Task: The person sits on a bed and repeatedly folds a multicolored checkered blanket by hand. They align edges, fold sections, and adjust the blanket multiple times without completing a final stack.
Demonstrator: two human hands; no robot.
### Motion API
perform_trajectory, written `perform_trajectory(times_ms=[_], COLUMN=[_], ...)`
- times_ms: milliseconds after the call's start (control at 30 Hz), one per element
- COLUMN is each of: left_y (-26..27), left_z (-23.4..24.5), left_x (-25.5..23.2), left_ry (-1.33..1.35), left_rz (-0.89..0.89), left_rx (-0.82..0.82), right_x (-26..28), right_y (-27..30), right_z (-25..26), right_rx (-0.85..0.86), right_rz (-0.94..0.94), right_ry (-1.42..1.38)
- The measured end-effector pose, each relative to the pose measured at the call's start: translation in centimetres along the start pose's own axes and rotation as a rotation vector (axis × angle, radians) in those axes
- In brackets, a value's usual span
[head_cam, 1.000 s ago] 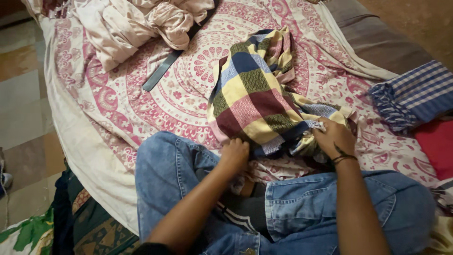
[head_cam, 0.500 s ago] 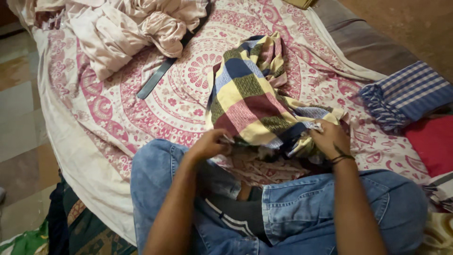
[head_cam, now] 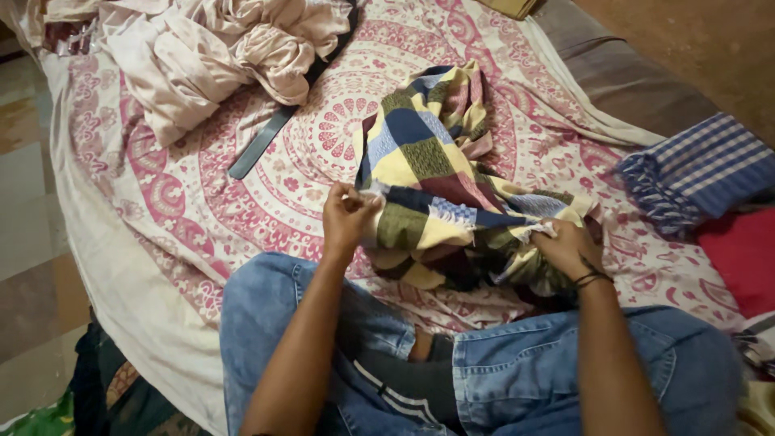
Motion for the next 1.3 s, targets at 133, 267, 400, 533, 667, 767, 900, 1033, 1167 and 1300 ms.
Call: perform_trajectory(times_ms=[133,267,400,533,667,767,900,1033,1167,1300], left_y=[-2.4,-2.7,-1.0,-1.5,-2.1,-1.9,-1.9,-1.0,-0.1,-0.4], left_z=[-1.0,-1.4,-1.3,0.5,0.8,0.5,0.8,0.8,0.1,-0.6], left_x=[-1.3,-1.6,-4.3,-4.0,-2.3,-2.4,-2.5,-4.9,-6.3,-5.6], left_ry=[-0.058,-0.483,-0.528,-0.670,-0.640,-0.640,-0.617,-0.772,-0.759,-0.692], left_rz=[-0.160,-0.200,-0.484,-0.333,-0.119,-0.113,-0.002,-0.161,-0.335,-0.271], left_rx=[0.056,-0.075,-0.187,-0.217,-0.064,-0.084,-0.156,-0.248,-0.222,-0.146], right_x=[-1.7,-2.3,-2.6,-3.3,-2.8,-2.8,-2.2,-1.4,-0.5,0.0], right_y=[-0.4,-0.8,-1.0,-1.0,-1.1,-0.8,-0.5,0.2,0.8,1.0], right_z=[-1.2,-1.9,-2.4,-2.6,-2.6,-2.6,-2.4,-1.9,-1.6,-1.3], right_rx=[0.074,0.087,0.102,0.108,0.093,0.093,0.104,0.097,0.098,0.105], right_rz=[-0.109,-0.107,-0.076,-0.125,-0.074,-0.079,-0.088,-0.098,-0.123,-0.118], right_ry=[0.052,0.109,0.066,0.073,0.051,0.028,0.055,0.032,0.032,0.050])
Point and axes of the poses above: each hand's wrist, its own y-axis away from the middle knuckle, its own z-axis out of the back of the hand, x = y × z, the point moved 8 cm from there along -y, towards the middle knuckle, and after that the axes turned 9 degrees about -y, right-handed, at the moved point
